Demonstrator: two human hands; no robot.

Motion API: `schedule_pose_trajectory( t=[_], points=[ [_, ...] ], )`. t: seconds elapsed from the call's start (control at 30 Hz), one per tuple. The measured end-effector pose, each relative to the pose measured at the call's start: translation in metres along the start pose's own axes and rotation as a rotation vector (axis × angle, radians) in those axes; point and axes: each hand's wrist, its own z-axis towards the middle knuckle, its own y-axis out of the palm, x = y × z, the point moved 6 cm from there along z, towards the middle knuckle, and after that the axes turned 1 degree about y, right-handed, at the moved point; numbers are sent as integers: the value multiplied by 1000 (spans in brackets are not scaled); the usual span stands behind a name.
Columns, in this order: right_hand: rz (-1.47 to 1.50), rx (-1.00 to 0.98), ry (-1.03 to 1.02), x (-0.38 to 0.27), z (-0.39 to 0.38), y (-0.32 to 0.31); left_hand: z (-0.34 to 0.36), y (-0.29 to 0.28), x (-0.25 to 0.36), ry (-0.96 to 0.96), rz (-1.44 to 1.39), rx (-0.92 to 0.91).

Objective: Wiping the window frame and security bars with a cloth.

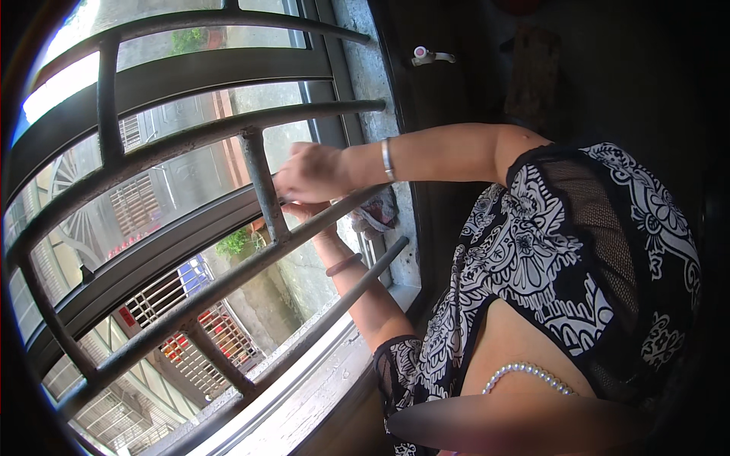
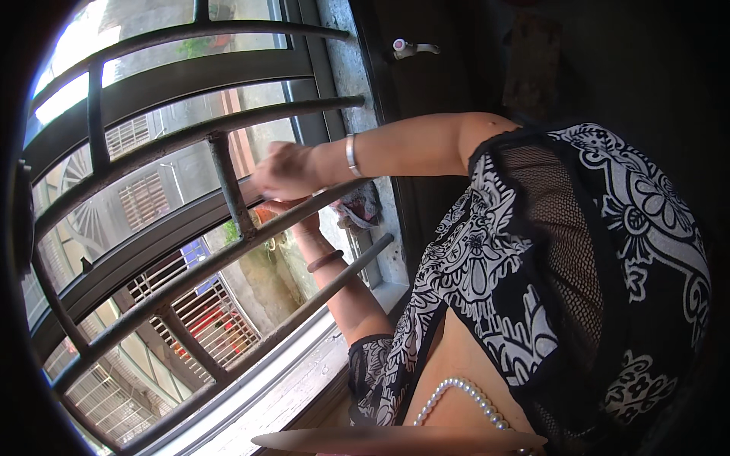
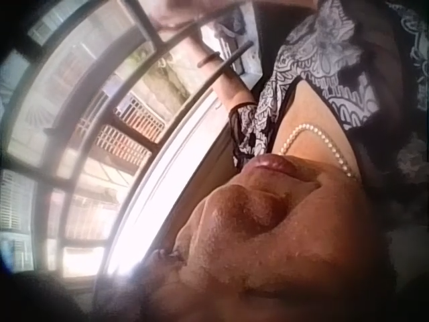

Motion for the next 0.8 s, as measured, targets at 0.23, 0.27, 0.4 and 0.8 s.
schedule_pose_trajectory(
  t=[0.23,0.27,0.4,0.8],
  points=[
    [-120,-17,-85,5,-22,-8,-5,6,4,30,-94,60],
    [-213,-87,-24,23,-43,-3,0,21,10,76,9,32],
    [-410,-191,118,61,-73,-1,4,51,19,112,127,79],
    [-235,-211,-74,44,-90,-6,0,34,17,294,402,167]
  ],
)
